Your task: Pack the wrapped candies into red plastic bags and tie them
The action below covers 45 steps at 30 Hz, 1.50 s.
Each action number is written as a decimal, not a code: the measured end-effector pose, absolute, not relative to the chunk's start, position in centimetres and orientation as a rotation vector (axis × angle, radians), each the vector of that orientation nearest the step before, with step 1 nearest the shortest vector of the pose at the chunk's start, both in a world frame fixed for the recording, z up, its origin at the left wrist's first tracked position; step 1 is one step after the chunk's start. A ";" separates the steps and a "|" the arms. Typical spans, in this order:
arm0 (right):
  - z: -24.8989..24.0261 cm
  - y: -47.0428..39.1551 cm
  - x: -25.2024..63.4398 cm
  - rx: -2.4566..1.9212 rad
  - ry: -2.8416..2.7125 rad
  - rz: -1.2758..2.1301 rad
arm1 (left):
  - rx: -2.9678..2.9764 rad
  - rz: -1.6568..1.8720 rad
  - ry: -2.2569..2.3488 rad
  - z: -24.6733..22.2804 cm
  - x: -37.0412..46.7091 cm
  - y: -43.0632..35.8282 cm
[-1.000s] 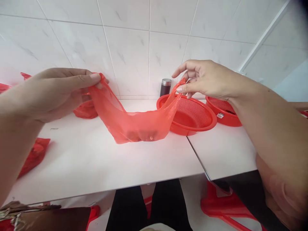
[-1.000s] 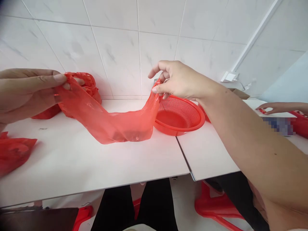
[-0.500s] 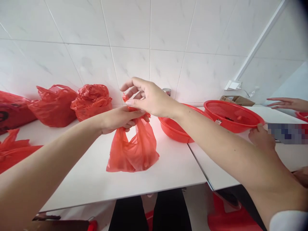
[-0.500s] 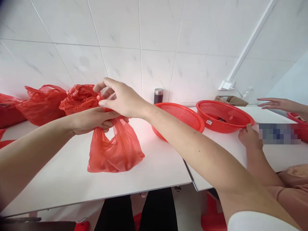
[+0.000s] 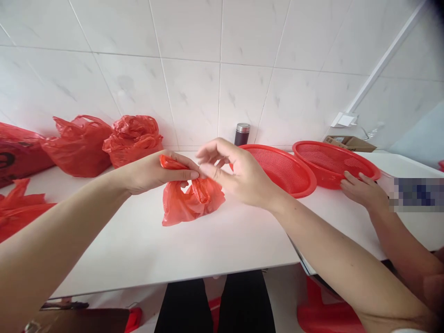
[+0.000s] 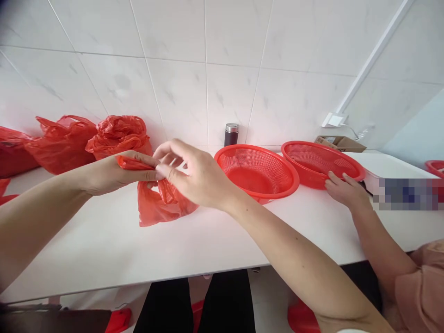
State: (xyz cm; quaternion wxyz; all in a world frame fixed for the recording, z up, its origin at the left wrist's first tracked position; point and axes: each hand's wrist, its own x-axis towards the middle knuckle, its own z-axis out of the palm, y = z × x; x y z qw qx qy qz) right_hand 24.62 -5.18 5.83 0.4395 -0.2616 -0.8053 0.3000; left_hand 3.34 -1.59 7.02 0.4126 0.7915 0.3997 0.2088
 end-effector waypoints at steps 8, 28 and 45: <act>0.5 -1.0 23.1 -0.913 -1.834 1.161 | 2.545 0.819 1.398 4.6 4.7 -2.1; -3.8 -2.8 26.7 -0.986 -1.682 1.312 | 2.285 0.657 1.545 0.1 -3.0 -4.7; -10.8 -1.6 21.5 -1.421 -1.748 0.835 | 2.005 0.772 1.759 -8.2 2.1 0.4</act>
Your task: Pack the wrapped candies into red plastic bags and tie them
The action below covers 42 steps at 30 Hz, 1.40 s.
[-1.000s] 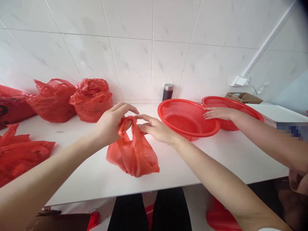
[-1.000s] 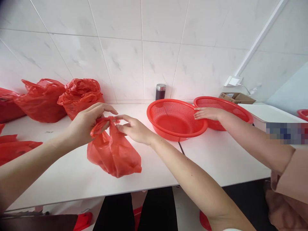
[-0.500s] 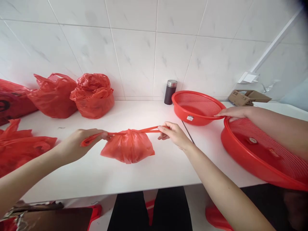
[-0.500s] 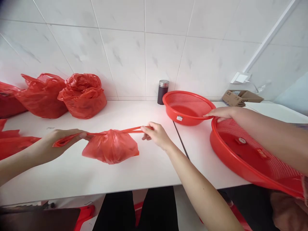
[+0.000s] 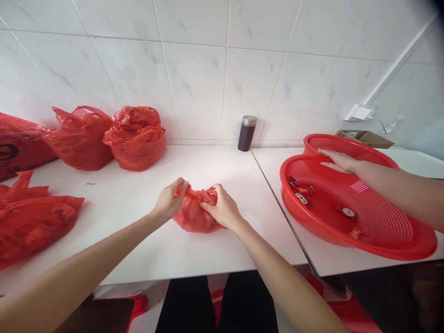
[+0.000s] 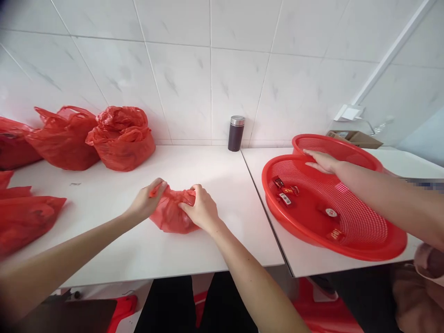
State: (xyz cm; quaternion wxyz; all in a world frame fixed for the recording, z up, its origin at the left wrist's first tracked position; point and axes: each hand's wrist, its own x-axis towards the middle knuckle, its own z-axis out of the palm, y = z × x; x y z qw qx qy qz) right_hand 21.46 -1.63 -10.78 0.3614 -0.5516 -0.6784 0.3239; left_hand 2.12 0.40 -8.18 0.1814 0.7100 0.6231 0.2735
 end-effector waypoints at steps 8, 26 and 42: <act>-12.5 -0.1 23.8 -1.322 -1.720 0.765 | 2.112 0.541 1.887 -10.2 2.0 2.6; -15.8 2.5 25.2 -1.589 -1.924 0.435 | 2.377 0.079 1.937 -12.5 1.6 4.6; -16.0 2.1 25.2 -1.633 -2.032 0.261 | 2.552 -0.080 1.965 -13.2 1.9 4.5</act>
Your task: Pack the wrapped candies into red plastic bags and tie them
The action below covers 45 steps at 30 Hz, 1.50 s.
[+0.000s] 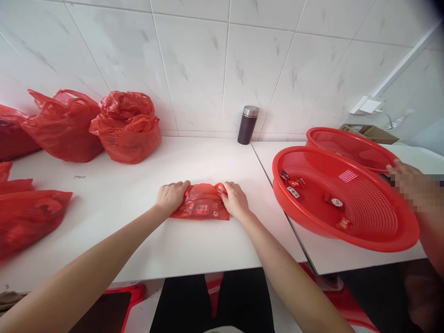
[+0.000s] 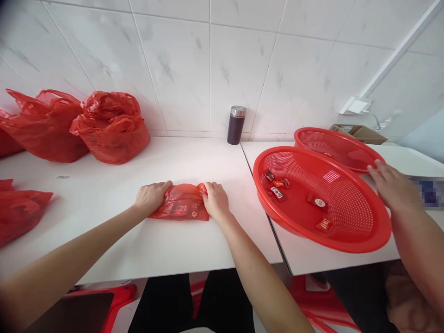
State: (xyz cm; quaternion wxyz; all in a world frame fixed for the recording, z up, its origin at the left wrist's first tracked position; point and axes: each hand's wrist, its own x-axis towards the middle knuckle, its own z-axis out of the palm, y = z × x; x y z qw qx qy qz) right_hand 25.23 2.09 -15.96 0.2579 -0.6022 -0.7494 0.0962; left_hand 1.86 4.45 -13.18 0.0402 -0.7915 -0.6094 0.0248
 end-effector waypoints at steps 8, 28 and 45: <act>-16.4 2.3 25.3 -1.636 -2.015 0.254 | -2.416 0.061 -1.852 -13.3 1.9 4.4; -15.6 1.9 26.2 -1.298 -1.353 0.834 | -2.272 -0.378 -2.103 -13.9 -0.3 4.7; -14.4 2.3 27.9 -0.982 -0.976 1.061 | -2.004 -1.169 -2.545 -7.9 -0.7 6.2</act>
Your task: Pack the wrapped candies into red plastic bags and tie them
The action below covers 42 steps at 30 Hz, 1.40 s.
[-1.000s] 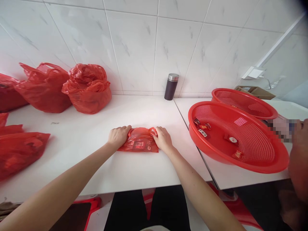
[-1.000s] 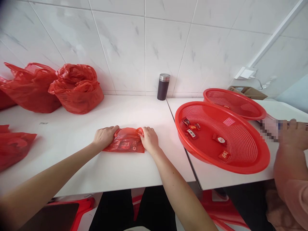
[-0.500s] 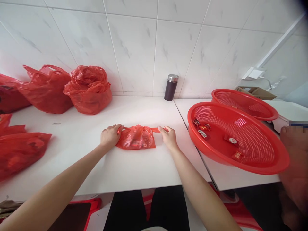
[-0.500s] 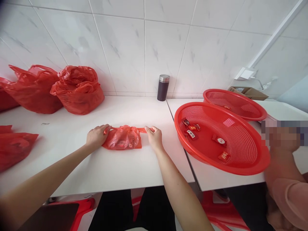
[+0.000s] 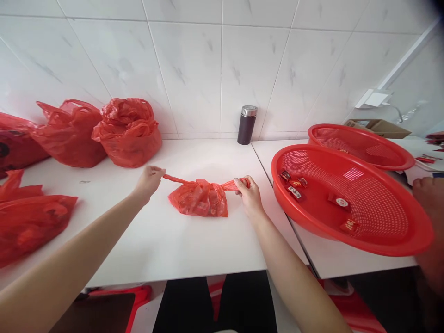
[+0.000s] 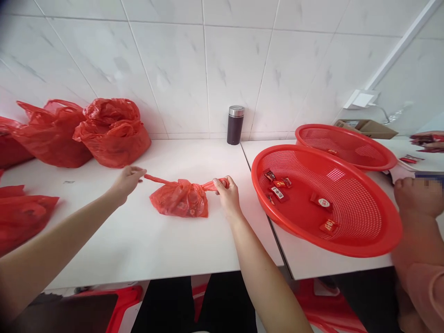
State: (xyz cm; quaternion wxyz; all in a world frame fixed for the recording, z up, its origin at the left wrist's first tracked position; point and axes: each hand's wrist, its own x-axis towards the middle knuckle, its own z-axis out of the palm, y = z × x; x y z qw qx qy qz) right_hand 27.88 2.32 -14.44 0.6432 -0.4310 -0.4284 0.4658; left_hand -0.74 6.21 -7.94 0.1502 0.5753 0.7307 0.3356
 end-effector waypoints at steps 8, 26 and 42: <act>-13.0 1.4 28.0 -0.814 -0.989 1.223 | 2.462 0.499 1.479 -8.3 7.0 5.0; -14.6 0.8 25.7 -1.205 -1.505 0.977 | 1.813 0.683 1.424 -6.3 7.3 1.2; -16.1 1.4 27.0 -1.304 -1.555 1.012 | 1.725 0.709 2.004 -3.2 -7.6 -2.8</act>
